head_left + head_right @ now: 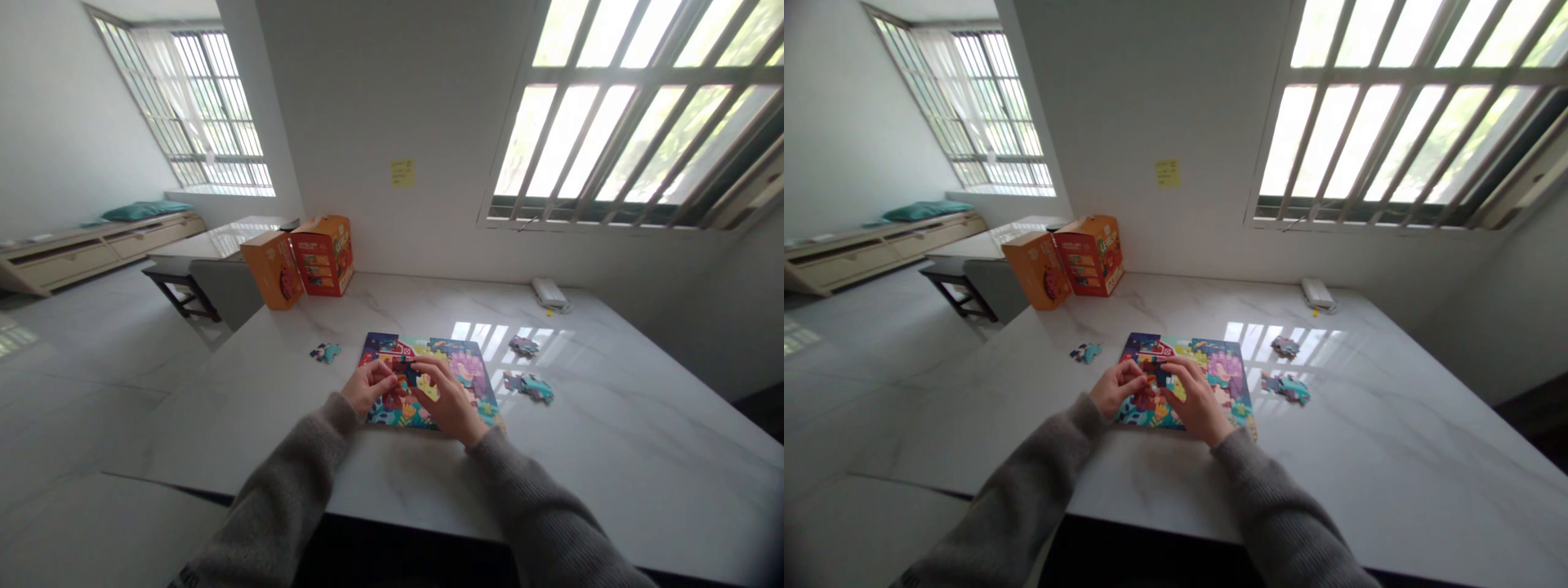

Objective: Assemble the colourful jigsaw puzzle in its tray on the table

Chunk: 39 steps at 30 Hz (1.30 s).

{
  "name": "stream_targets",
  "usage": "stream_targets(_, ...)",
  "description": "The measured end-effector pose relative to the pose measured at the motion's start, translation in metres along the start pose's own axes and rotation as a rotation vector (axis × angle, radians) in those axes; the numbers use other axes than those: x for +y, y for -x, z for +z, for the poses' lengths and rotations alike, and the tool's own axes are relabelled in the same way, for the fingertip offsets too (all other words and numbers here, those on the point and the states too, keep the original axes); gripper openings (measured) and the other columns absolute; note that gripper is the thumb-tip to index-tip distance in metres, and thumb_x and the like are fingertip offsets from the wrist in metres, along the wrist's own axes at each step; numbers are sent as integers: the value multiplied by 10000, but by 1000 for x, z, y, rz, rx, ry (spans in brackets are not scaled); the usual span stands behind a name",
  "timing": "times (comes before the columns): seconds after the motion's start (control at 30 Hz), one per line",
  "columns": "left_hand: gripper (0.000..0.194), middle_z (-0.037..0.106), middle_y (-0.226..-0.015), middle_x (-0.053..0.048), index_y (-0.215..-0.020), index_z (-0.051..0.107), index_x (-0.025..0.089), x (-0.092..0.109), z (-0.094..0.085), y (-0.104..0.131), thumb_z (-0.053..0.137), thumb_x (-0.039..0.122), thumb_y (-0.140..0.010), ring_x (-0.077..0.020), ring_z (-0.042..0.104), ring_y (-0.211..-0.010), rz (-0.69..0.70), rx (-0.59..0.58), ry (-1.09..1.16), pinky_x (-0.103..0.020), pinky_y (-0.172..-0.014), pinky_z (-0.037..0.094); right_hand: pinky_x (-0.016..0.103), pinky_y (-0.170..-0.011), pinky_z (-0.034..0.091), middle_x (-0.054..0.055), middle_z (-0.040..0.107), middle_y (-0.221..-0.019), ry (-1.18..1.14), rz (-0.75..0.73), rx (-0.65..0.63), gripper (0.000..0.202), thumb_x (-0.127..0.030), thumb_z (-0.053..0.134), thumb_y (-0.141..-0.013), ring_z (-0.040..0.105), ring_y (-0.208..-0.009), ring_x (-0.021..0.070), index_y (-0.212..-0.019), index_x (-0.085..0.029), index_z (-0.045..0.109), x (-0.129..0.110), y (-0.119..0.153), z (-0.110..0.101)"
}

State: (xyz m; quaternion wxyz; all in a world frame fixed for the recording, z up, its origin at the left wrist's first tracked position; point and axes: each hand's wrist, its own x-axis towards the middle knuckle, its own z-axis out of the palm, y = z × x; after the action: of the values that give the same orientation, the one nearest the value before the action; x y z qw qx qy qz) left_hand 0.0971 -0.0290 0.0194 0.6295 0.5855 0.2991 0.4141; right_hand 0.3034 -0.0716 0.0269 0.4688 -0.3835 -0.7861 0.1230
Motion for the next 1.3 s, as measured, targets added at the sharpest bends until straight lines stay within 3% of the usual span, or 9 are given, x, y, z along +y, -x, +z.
stream_targets(0.23,420,707,-680,-39,-1005,568,138,0,-1,0,672,512,-842,-143,645,-529,68,89,-39,-253,-531,505,458,-992,503,110,573,-1295,-16,52,50,381,-215,608,-921,559,-1202,257,-1290,-277,538,3,-1,-5)
stream_targets(0.4,605,674,-804,-11,-1328,500,177,1,0,4,743,333,-795,-132,659,-664,131,49,-72,-230,-606,510,437,-945,524,105,564,-1314,-9,91,46,434,-224,619,-916,581,-1152,253,-1330,-295,510,5,0,-6)
stream_targets(0.6,700,687,-853,-29,-1410,460,193,2,2,5,752,267,-779,-145,680,-723,117,1,-139,-229,-636,508,439,-929,526,101,574,-1302,2,105,33,475,-232,630,-908,596,-1104,249,-1358,-302,496,6,2,-5)
stream_targets(1.07,582,687,-831,-8,-1248,532,195,3,4,5,798,299,-740,-153,691,-764,116,24,-126,-244,-673,519,424,-913,531,103,583,-1326,-17,83,11,470,-196,604,-905,593,-1117,246,-1356,-297,516,4,1,-5)
stream_targets(1.3,456,709,-681,-16,-923,479,188,-4,1,1,813,436,-738,-172,695,-599,59,46,-17,-271,-601,531,403,-897,537,98,618,-1304,-52,71,-15,373,-164,509,-946,603,-1141,229,-1299,-279,551,2,0,-1)
